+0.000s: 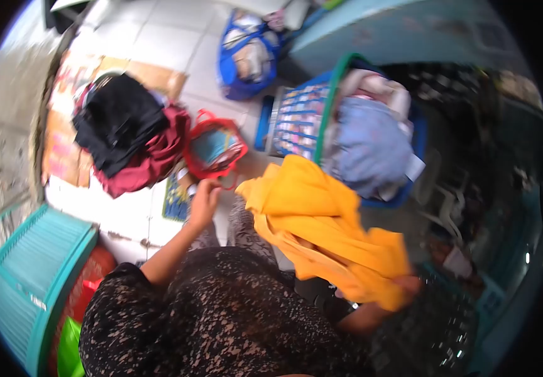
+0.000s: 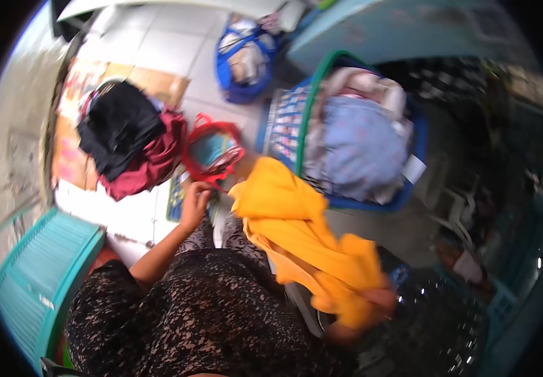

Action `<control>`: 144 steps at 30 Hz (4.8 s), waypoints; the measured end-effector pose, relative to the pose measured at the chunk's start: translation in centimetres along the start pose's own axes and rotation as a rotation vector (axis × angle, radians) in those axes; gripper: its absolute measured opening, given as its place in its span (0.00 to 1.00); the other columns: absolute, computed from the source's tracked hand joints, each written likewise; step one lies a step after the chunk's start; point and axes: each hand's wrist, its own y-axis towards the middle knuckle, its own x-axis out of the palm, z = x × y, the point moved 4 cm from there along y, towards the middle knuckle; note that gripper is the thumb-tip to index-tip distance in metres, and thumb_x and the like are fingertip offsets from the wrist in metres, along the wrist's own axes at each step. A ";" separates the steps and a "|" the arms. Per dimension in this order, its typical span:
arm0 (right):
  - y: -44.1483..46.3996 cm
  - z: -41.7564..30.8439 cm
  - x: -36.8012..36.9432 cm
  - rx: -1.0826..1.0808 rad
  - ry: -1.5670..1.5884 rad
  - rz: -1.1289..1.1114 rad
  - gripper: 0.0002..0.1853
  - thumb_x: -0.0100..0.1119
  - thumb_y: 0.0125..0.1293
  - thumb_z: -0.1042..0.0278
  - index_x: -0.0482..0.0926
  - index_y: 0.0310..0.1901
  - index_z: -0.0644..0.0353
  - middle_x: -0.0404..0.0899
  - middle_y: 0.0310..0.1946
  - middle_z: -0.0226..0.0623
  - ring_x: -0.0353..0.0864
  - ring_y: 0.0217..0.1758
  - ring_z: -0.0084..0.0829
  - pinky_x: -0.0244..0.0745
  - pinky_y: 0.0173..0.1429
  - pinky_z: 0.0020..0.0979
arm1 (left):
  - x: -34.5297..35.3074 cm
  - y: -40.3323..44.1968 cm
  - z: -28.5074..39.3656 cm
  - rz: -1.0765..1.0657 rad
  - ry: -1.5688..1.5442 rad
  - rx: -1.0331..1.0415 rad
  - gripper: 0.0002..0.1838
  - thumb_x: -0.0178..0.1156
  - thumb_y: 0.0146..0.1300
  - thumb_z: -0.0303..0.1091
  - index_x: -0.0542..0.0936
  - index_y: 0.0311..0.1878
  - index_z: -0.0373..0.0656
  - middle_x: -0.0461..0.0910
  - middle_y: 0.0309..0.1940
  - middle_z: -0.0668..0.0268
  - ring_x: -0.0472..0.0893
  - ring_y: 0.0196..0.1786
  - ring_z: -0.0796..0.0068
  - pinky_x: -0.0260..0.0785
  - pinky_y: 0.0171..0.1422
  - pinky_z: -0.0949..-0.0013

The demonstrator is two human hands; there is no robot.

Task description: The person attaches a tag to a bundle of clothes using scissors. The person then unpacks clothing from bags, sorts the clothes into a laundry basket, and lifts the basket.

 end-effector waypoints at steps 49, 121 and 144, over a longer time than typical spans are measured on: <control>9.2 22.1 21.0 0.352 -0.575 -0.332 0.38 0.62 0.49 0.55 0.56 0.63 0.42 0.45 0.67 0.38 0.36 0.71 0.48 0.47 0.61 0.66 | -2.2 -0.6 -11.1 -0.261 0.299 -0.235 0.07 0.54 0.57 0.29 0.72 0.38 0.36 0.77 0.30 0.61 0.77 0.35 0.71 0.68 0.42 0.70; -19.2 19.4 51.3 1.195 0.629 -0.970 0.11 0.48 0.58 0.73 0.69 0.44 0.58 0.75 0.32 0.31 0.75 0.32 0.23 0.73 0.36 0.25 | -25.1 12.5 -8.7 0.430 0.539 -0.030 0.32 0.56 0.58 0.45 0.61 0.63 0.45 0.56 0.62 0.46 0.57 0.65 0.52 0.49 0.67 0.59; -20.5 25.0 64.8 1.799 0.848 -0.191 0.23 0.61 0.44 0.68 0.70 0.46 0.52 0.71 0.43 0.34 0.72 0.43 0.31 0.68 0.44 0.33 | 2.6 9.2 -35.9 0.237 -0.495 -0.749 0.24 0.57 0.54 0.43 0.70 0.51 0.39 0.73 0.46 0.61 0.74 0.49 0.69 0.69 0.48 0.67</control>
